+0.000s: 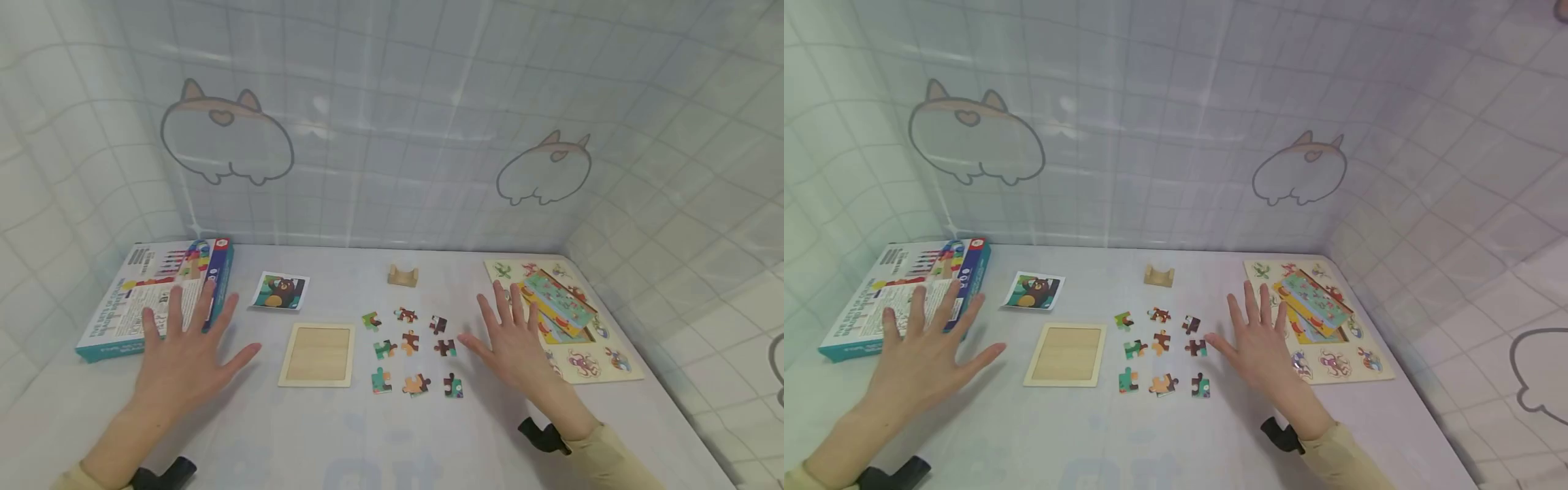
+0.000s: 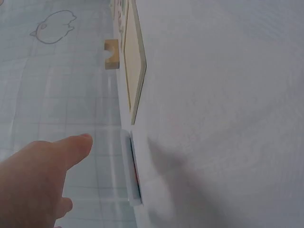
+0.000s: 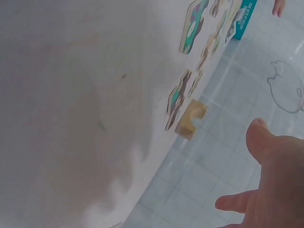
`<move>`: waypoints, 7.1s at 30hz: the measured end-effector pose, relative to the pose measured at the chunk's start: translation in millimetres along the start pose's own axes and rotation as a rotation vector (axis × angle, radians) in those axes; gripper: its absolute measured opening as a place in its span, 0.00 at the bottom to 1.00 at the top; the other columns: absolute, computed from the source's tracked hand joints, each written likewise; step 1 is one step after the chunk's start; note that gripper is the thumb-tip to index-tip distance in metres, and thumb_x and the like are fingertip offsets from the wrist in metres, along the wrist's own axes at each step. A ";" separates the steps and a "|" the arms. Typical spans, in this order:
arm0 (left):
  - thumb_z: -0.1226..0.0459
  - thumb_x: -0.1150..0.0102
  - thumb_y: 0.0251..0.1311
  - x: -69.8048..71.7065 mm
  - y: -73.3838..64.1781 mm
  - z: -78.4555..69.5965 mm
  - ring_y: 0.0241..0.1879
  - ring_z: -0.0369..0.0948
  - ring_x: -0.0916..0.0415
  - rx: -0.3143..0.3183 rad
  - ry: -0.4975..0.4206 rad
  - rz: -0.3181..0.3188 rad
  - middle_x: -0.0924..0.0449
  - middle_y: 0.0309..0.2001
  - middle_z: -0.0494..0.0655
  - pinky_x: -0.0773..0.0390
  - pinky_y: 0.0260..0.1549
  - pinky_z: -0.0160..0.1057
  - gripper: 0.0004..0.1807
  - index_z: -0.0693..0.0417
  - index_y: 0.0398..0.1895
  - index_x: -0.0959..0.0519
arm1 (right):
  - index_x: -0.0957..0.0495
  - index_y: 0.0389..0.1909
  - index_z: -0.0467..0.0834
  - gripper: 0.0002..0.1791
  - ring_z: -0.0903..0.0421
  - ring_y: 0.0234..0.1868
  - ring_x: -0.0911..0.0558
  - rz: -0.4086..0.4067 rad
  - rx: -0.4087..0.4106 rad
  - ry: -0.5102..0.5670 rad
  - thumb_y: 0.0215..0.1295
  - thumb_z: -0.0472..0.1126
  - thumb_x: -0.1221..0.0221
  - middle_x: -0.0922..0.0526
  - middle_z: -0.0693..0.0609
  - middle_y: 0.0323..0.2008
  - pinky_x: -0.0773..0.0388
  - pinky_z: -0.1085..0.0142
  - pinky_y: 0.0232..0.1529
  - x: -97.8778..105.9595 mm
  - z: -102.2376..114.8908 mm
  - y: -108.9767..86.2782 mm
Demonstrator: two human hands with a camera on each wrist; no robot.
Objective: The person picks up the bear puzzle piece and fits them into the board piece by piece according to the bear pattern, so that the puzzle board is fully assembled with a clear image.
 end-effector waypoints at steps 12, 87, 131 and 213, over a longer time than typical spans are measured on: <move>0.30 0.47 0.58 -15.2 8.0 -28.3 0.76 0.69 0.60 -0.082 -0.080 0.079 0.51 0.78 0.65 0.67 0.68 0.75 0.54 0.58 0.77 0.43 | 0.39 0.75 0.40 0.44 0.35 0.79 0.56 -0.014 0.065 0.072 0.66 0.61 0.40 0.50 0.37 0.78 0.61 0.30 0.73 -4.9 24.7 9.1; 0.34 0.39 0.56 -61.1 -2.5 -53.9 0.73 0.69 0.48 -0.112 -0.551 0.487 0.48 0.78 0.59 0.41 0.67 0.69 0.55 0.48 0.80 0.48 | 0.20 0.52 0.41 0.11 0.49 0.47 0.33 0.009 0.288 0.487 0.71 0.38 0.41 0.25 0.46 0.46 0.37 0.47 0.54 -71.3 143.5 64.1; 0.32 0.40 0.54 -67.2 -2.3 -54.9 0.76 0.62 0.49 -0.131 -0.543 0.469 0.48 0.78 0.57 0.38 0.66 0.68 0.55 0.49 0.79 0.45 | 0.23 0.53 0.46 0.12 0.55 0.51 0.32 0.052 0.329 0.376 0.73 0.45 0.44 0.26 0.53 0.48 0.36 0.51 0.60 -65.0 214.6 61.2; 0.37 0.43 0.62 -55.4 -5.2 -68.3 0.77 0.59 0.51 -0.270 -0.506 0.403 0.47 0.79 0.49 0.42 0.69 0.67 0.44 0.48 0.76 0.38 | 0.15 0.25 0.51 0.08 0.59 0.39 0.30 -0.087 0.176 0.438 0.62 0.47 0.32 0.23 0.58 0.32 0.32 0.70 0.41 -77.9 232.1 74.2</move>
Point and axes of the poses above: each hand's wrist, its own y-axis towards the middle knuckle, its own x-axis out of the back of the hand, z = x × y, the point moved 9 cm from there along y, towards the middle knuckle
